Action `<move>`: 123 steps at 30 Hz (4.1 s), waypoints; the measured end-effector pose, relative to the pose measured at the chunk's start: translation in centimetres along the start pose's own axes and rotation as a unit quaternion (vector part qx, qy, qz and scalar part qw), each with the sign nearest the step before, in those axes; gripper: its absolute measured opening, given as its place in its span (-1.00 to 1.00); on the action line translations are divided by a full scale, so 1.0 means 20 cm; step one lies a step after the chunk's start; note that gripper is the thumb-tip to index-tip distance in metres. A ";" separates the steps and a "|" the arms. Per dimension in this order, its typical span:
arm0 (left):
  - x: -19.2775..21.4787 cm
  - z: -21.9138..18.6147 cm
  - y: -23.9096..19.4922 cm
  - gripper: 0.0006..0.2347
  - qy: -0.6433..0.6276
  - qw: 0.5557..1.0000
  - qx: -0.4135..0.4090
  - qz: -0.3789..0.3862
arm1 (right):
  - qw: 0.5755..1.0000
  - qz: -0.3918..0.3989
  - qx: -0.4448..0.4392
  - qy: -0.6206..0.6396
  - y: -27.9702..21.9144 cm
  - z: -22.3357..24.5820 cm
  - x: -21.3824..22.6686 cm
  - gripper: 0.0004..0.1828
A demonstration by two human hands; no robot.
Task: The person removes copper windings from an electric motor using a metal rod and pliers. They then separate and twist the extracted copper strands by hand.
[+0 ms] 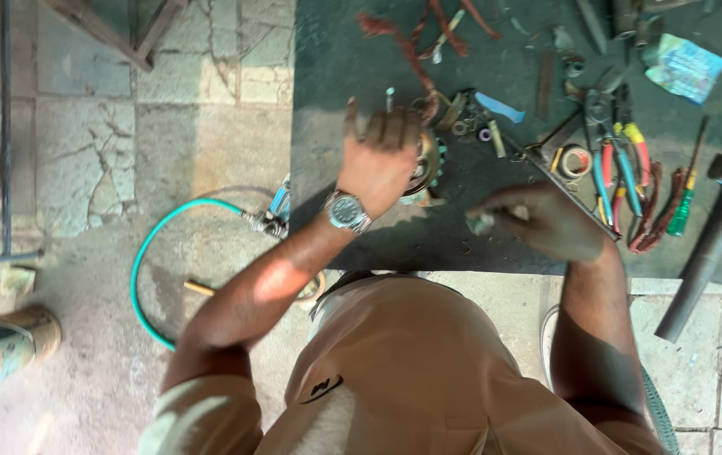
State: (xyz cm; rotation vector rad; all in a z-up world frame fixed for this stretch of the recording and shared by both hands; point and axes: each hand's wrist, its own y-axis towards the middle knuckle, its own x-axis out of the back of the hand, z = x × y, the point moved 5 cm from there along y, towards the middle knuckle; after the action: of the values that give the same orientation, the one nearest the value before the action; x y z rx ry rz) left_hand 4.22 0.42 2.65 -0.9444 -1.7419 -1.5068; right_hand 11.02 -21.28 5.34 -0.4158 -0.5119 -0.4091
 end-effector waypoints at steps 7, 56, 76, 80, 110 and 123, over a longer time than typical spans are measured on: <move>0.02 -0.05 0.02 -0.66 0.048 0.997 -0.060 -0.005 | 0.997 0.012 -0.038 0.072 -0.15 -0.24 -0.19 -0.77; -0.01 0.15 -0.06 -0.80 -0.342 0.936 0.033 -0.074 | 0.921 -0.174 0.010 -0.348 0.47 0.41 -0.22 -0.75; 0.03 0.10 -0.03 -0.86 -0.239 0.970 0.005 -0.037 | 0.862 -0.390 0.117 0.301 -0.04 -0.24 -0.09 -0.72; 0.06 0.00 0.04 -0.78 -0.187 0.982 0.001 0.012 | 0.886 -0.417 0.010 0.202 -0.34 -0.53 -0.08 -0.78; 0.19 -0.26 -0.01 -0.77 -0.178 0.978 -0.107 -0.004 | 0.747 -0.640 -0.120 -0.135 -0.88 -0.70 0.01 -0.61; -0.13 0.38 -0.10 -0.54 -0.450 0.880 0.129 0.083 | 0.851 -0.340 0.147 0.373 0.27 0.04 -0.36 -0.74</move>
State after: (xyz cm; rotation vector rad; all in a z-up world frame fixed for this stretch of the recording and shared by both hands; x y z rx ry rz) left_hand 3.75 7.55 -1.66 -1.7613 -2.3109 -0.6902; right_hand 7.51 -14.35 0.53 0.2584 0.0741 -1.1049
